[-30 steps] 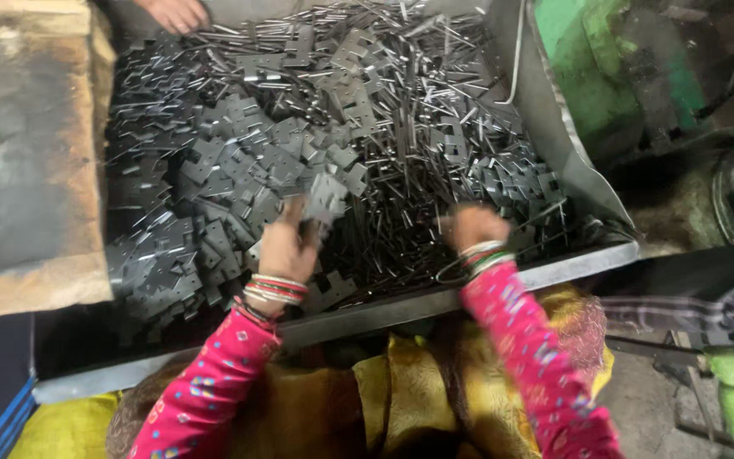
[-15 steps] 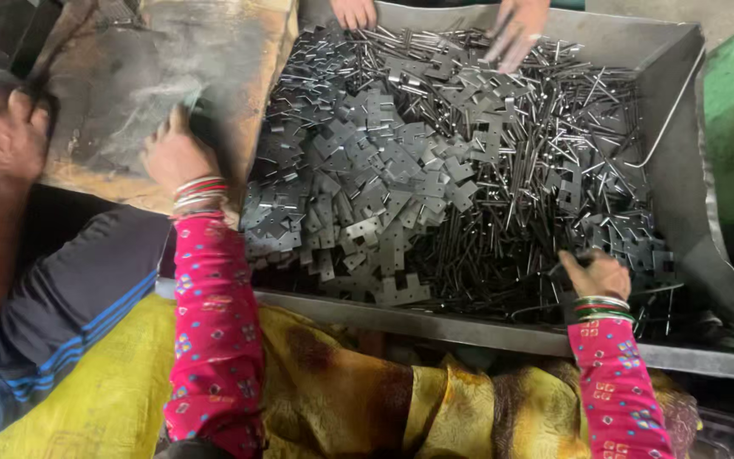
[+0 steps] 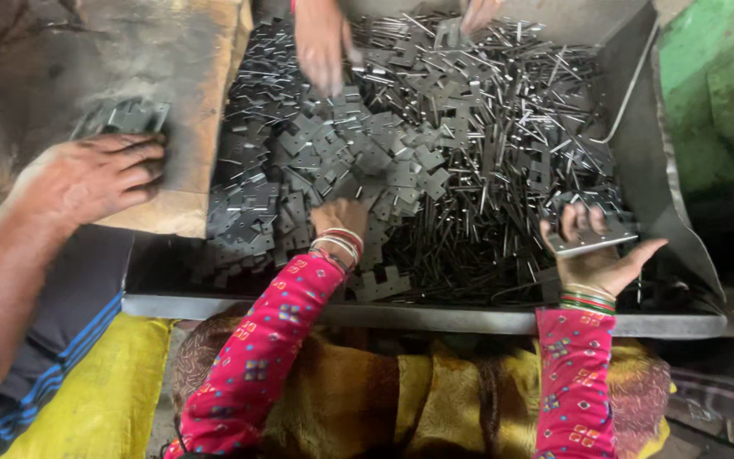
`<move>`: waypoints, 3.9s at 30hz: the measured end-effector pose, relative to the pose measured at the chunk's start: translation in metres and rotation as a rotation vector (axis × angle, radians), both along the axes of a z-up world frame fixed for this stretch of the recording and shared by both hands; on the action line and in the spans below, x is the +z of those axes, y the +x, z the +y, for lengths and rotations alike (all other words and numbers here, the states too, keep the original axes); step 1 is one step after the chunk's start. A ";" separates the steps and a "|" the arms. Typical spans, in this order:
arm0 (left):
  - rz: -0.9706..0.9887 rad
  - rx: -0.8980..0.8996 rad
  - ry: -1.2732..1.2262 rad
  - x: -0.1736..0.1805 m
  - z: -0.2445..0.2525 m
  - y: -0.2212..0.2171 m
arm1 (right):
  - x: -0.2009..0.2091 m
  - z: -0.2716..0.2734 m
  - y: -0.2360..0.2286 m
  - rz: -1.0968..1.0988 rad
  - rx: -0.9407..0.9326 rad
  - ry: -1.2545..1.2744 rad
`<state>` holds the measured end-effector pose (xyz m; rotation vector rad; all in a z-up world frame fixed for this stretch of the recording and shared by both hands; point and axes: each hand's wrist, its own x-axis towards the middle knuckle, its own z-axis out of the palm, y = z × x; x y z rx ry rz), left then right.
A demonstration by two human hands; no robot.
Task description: The person sorts small metal hinge-like parts from a large bin, picking them up by hand and placing them into a separate pile on a wooden board. The person works alongside others in a workshop setting.
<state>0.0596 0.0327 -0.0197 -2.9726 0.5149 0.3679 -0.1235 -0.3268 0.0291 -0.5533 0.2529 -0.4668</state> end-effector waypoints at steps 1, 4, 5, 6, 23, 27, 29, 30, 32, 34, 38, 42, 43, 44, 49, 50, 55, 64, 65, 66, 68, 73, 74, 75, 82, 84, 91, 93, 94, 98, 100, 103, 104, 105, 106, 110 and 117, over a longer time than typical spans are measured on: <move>0.028 0.054 0.054 -0.010 -0.002 0.002 | -0.001 0.000 -0.001 -0.142 0.117 -0.035; -0.009 0.062 -0.035 -0.026 0.007 0.016 | -0.023 0.002 0.010 0.178 -0.017 -0.336; 0.005 0.017 -0.065 -0.027 0.010 0.020 | -0.036 0.006 0.012 0.387 0.007 -0.543; 0.017 -0.024 -0.093 -0.025 0.015 0.023 | -0.053 0.014 0.019 0.596 0.037 -0.745; 0.303 -0.184 -1.502 0.022 0.032 0.027 | -0.116 0.096 0.070 0.439 0.413 -2.235; 0.445 0.059 -1.764 0.043 0.046 0.032 | -0.083 0.055 0.044 0.421 0.260 -1.365; 0.501 0.227 -1.832 0.060 0.052 0.032 | -0.064 0.039 0.033 0.350 0.154 -0.955; 0.563 0.326 -1.860 0.068 0.052 0.030 | -0.058 0.039 0.029 0.345 0.146 -0.693; 0.678 0.390 -1.874 0.079 0.040 0.019 | -0.045 0.038 0.023 0.322 0.117 -0.171; 0.779 0.311 -1.850 0.085 0.025 0.002 | -0.041 0.057 0.023 0.328 0.268 -0.177; 0.348 -0.269 -1.521 0.064 -0.025 -0.073 | -0.053 0.121 0.031 0.335 0.330 -0.271; 0.060 -0.273 -1.025 0.045 -0.044 -0.103 | -0.070 0.173 0.033 0.363 0.228 -0.610; 0.033 -0.217 -0.986 0.046 -0.039 -0.095 | -0.072 0.172 0.030 0.290 0.245 -0.759; 0.001 -0.155 -0.943 0.050 -0.028 -0.082 | -0.073 0.167 0.028 0.342 0.364 -0.690; -0.598 -0.112 -0.541 0.101 0.077 0.004 | -0.069 0.077 0.002 0.601 0.393 -2.015; -0.688 -0.033 -0.591 0.107 0.105 0.016 | -0.070 0.050 -0.002 0.630 0.396 -2.110; -0.825 0.495 -0.318 0.115 0.224 0.076 | -0.085 -0.051 -0.015 0.892 0.774 -2.357; -0.943 0.334 -0.371 0.100 0.156 0.063 | -0.076 -0.037 -0.011 0.949 0.414 -2.407; -0.732 0.262 -0.487 0.101 0.133 0.052 | -0.066 -0.030 -0.016 0.812 0.165 -2.383; -0.802 0.047 -0.739 0.100 0.110 0.042 | -0.059 -0.019 -0.020 0.727 0.033 -2.356; -0.508 -0.175 -0.808 0.094 0.065 0.013 | -0.045 0.010 -0.023 0.574 -0.236 -2.281; 0.430 -0.048 -1.190 0.045 -0.015 -0.046 | 0.003 0.114 -0.018 0.148 -0.408 -2.136; 0.758 0.136 -1.252 0.025 -0.024 -0.054 | 0.014 0.139 -0.020 0.199 -0.399 -2.169; 0.793 0.182 -1.160 0.004 -0.033 -0.062 | 0.026 0.158 -0.020 -0.078 -0.431 -1.960; 1.345 -0.661 -1.319 -0.078 -0.041 -0.065 | 0.080 0.212 -0.022 -0.177 -0.123 -1.844; 1.536 -0.152 -1.721 -0.061 -0.033 -0.066 | 0.084 0.206 -0.028 -0.137 -0.094 -1.854; 1.315 0.298 -1.731 0.040 -0.015 -0.053 | 0.056 0.120 -0.055 0.492 -0.034 -2.347; 1.276 0.292 -1.766 0.048 -0.015 -0.051 | 0.040 0.052 -0.059 0.679 -0.509 -2.277; 1.256 0.273 -1.800 0.049 -0.014 -0.049 | 0.033 0.015 -0.063 0.934 -0.542 -2.146; 0.628 -0.035 -1.516 0.029 -0.018 -0.042 | 0.004 -0.119 -0.084 1.826 -0.543 -1.941; -0.288 -0.737 -0.999 0.015 -0.023 -0.040 | -0.014 -0.160 -0.096 1.826 -0.398 -1.569; 0.737 -0.138 -1.328 0.003 -0.033 -0.048 | -0.043 -0.190 -0.104 1.923 -0.333 -1.494; 0.671 -0.221 -1.253 0.003 -0.040 -0.049 | -0.051 -0.194 -0.108 1.899 -0.347 -1.481; 0.604 -0.302 -1.177 0.006 -0.049 -0.050 | -0.058 -0.194 -0.110 1.874 -0.361 -1.467; 0.533 -0.387 -1.100 0.010 -0.063 -0.048 | -0.062 -0.195 -0.109 1.847 -0.384 -1.453; 0.027 -0.571 -0.960 0.011 -0.149 -0.053 | -0.070 -0.194 -0.112 1.791 -0.515 -1.495; -0.039 -0.421 -0.334 -0.069 -0.376 -0.055 | -0.057 -0.181 -0.111 1.732 -0.626 -1.442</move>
